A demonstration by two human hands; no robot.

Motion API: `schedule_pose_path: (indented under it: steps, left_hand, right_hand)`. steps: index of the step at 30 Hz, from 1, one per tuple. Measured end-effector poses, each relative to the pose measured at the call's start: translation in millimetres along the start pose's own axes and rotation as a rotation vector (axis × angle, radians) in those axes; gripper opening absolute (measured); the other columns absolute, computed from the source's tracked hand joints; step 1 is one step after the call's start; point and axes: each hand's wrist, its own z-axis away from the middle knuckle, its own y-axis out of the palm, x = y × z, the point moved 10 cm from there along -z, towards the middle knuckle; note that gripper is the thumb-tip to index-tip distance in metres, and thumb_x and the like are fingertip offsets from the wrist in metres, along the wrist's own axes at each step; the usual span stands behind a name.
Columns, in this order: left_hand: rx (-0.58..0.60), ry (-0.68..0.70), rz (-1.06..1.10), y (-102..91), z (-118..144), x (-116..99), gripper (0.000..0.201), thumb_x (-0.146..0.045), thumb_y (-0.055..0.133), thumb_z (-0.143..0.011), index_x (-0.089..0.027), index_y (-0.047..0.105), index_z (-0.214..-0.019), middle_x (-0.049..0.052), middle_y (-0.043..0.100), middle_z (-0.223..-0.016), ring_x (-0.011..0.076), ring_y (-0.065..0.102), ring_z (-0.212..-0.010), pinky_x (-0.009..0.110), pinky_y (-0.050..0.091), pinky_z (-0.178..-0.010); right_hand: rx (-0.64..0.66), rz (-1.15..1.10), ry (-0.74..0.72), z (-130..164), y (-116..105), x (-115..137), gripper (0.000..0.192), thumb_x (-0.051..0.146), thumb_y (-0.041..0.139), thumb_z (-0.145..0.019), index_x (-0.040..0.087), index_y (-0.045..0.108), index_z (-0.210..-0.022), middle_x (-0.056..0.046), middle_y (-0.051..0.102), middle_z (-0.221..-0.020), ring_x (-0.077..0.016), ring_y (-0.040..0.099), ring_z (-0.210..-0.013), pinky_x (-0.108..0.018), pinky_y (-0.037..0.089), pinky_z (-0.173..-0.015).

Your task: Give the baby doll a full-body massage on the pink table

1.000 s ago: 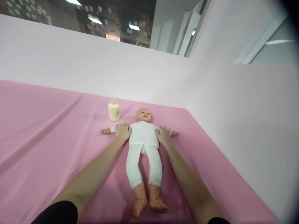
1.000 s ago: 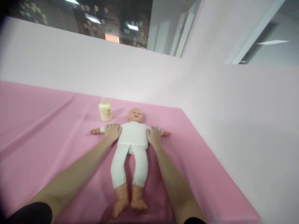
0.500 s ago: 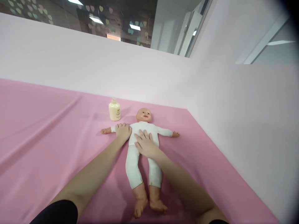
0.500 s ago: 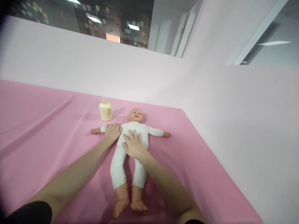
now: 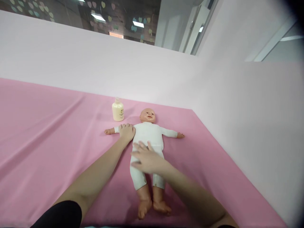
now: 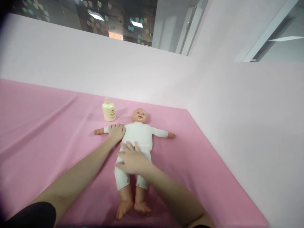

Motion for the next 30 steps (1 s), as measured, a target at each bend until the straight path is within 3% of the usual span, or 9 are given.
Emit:
schedule_pose_path:
  steps: [3,5,8,10,15,20,23,27,30]
  left_hand:
    - [-0.001,-0.007,-0.001,0.2,-0.3,0.2,0.038,-0.031,0.031,-0.088,-0.013,0.063,-0.1,0.015,0.062,-0.103,0.0312,0.051,-0.098,0.044,0.031,-0.086]
    - [0.002,-0.006,0.011,0.7,-0.7,0.0,0.039,-0.032,0.031,-0.088,-0.012,0.062,-0.1,0.015,0.062,-0.103,0.0313,0.051,-0.097,0.044,0.031,-0.086]
    - [0.015,-0.007,0.042,1.3,-1.5,1.0,0.039,-0.031,0.03,-0.088,-0.012,0.062,-0.1,0.016,0.062,-0.103,0.0314,0.052,-0.099,0.045,0.031,-0.087]
    - [0.027,-0.001,0.066,1.1,-2.2,0.9,0.039,-0.03,0.03,-0.088,-0.012,0.062,-0.101,0.016,0.062,-0.105,0.0318,0.052,-0.101,0.047,0.03,-0.09]
    - [0.083,0.056,0.208,-0.2,-3.5,-15.9,0.039,-0.027,0.027,-0.09,-0.014,0.057,-0.112,0.015,0.057,-0.123,0.0312,0.047,-0.117,0.054,0.023,-0.102]
    - [0.266,0.176,0.372,2.7,8.5,-62.9,0.055,-0.035,0.031,-0.091,-0.003,0.034,-0.135,0.023,0.031,-0.144,0.0318,0.029,-0.135,0.046,0.027,-0.106]
    - [0.337,0.247,0.335,-1.3,23.1,-85.8,0.063,-0.039,0.031,-0.09,-0.002,0.023,-0.141,0.022,0.016,-0.15,0.035,0.016,-0.139,0.05,0.021,-0.109]
    - [0.401,0.419,0.25,-9.7,45.9,-112.0,0.064,-0.044,0.031,-0.09,-0.008,0.021,-0.143,0.016,0.009,-0.152,0.0332,0.007,-0.14,0.054,0.013,-0.11]
    - [0.459,0.613,0.205,-14.2,68.3,-135.3,0.058,-0.041,0.028,-0.092,-0.013,0.024,-0.143,0.011,0.014,-0.152,0.0305,0.007,-0.141,0.059,0.007,-0.109]
  right_hand:
    - [-0.174,0.003,0.273,-14.1,-21.1,-72.3,0.048,0.044,0.038,-0.092,0.029,0.038,-0.138,-0.006,0.018,-0.152,-0.0296,0.01,-0.141,-0.061,0.003,-0.108]
    - [-0.235,-0.037,0.387,-16.8,-25.9,-113.6,0.051,0.045,0.036,-0.093,0.031,0.03,-0.141,-0.003,0.014,-0.153,-0.0292,0.008,-0.141,-0.061,0.007,-0.108]
    - [-0.279,-0.11,0.5,-13.0,-23.9,-158.9,0.055,0.047,0.033,-0.093,0.031,0.023,-0.144,-0.005,0.011,-0.154,-0.0316,0.011,-0.14,-0.061,0.01,-0.107]
    - [-0.336,-0.138,0.547,-7.5,-24.4,-177.7,0.057,0.046,0.03,-0.094,0.025,0.02,-0.145,-0.009,0.018,-0.152,-0.028,0.014,-0.14,-0.055,0.01,-0.11]
    - [-0.392,-0.131,0.586,-3.3,-22.7,-193.3,0.057,0.044,0.028,-0.094,0.016,0.025,-0.144,-0.01,0.028,-0.148,-0.0235,0.019,-0.139,-0.05,0.007,-0.112]
    - [-0.437,-0.126,0.575,-3.0,-25.5,-194.9,0.052,0.038,0.025,-0.096,0.015,0.03,-0.142,-0.01,0.033,-0.146,-0.0227,0.023,-0.137,-0.05,0.009,-0.111]
    - [-0.472,-0.097,0.544,-1.5,-29.3,-198.8,0.048,0.033,0.024,-0.096,0.014,0.035,-0.139,-0.01,0.038,-0.143,-0.0216,0.029,-0.135,-0.047,0.013,-0.111]
    - [-0.503,-0.016,0.535,0.5,-32.6,-206.9,0.046,0.029,0.028,-0.095,0.011,0.043,-0.134,-0.012,0.044,-0.139,-0.0247,0.034,-0.131,-0.044,0.019,-0.11]
    - [-0.513,0.027,0.518,-0.1,-33.5,-208.5,0.045,0.028,0.029,-0.095,0.011,0.045,-0.133,-0.012,0.046,-0.137,-0.0262,0.037,-0.129,-0.043,0.023,-0.108]
